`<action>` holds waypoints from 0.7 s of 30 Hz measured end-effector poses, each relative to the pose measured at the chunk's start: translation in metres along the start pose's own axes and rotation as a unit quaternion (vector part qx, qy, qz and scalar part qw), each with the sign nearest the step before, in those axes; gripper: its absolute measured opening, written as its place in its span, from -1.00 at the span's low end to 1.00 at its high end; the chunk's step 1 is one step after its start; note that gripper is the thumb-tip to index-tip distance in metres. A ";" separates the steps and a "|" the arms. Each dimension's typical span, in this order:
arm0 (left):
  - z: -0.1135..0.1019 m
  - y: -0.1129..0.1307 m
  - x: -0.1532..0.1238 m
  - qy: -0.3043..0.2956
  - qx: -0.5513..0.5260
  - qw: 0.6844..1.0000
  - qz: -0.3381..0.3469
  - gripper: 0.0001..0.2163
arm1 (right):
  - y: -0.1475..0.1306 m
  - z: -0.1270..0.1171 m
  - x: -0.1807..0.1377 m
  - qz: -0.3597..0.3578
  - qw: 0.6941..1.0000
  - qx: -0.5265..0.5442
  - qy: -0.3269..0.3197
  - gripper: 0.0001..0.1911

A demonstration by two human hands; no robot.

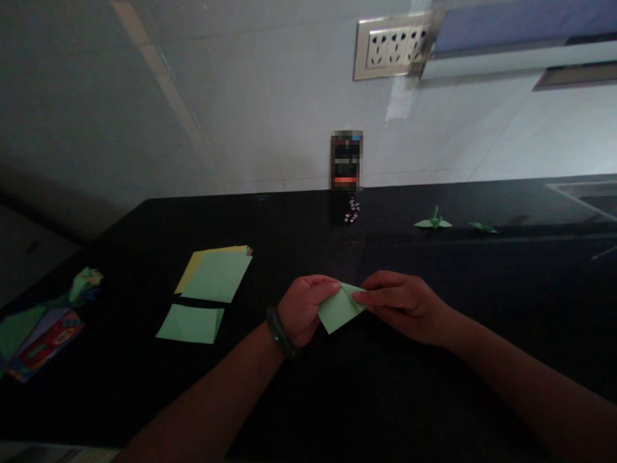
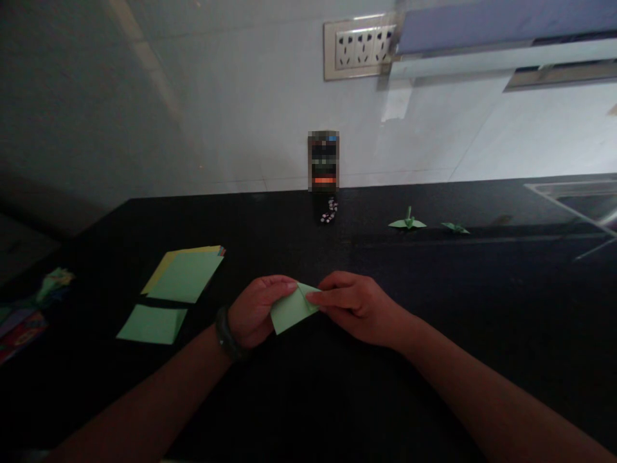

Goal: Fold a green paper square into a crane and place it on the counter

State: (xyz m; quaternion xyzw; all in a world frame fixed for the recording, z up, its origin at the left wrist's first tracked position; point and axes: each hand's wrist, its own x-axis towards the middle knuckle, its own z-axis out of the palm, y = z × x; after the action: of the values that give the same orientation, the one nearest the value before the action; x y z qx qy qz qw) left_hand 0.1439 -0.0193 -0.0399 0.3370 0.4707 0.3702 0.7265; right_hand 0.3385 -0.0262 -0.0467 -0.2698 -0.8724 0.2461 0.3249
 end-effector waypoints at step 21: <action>-0.002 -0.002 0.001 -0.009 -0.006 1.000 0.002 -0.89 | -0.003 -0.004 0.002 -0.014 1.000 -0.001 -0.024 -0.68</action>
State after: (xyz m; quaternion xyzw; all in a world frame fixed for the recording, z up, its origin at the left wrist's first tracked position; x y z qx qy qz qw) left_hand 0.1426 -0.0193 -0.0422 0.3366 0.4611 0.3711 0.7324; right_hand 0.3392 -0.0257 -0.0415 -0.2519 -0.8841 0.2467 0.3065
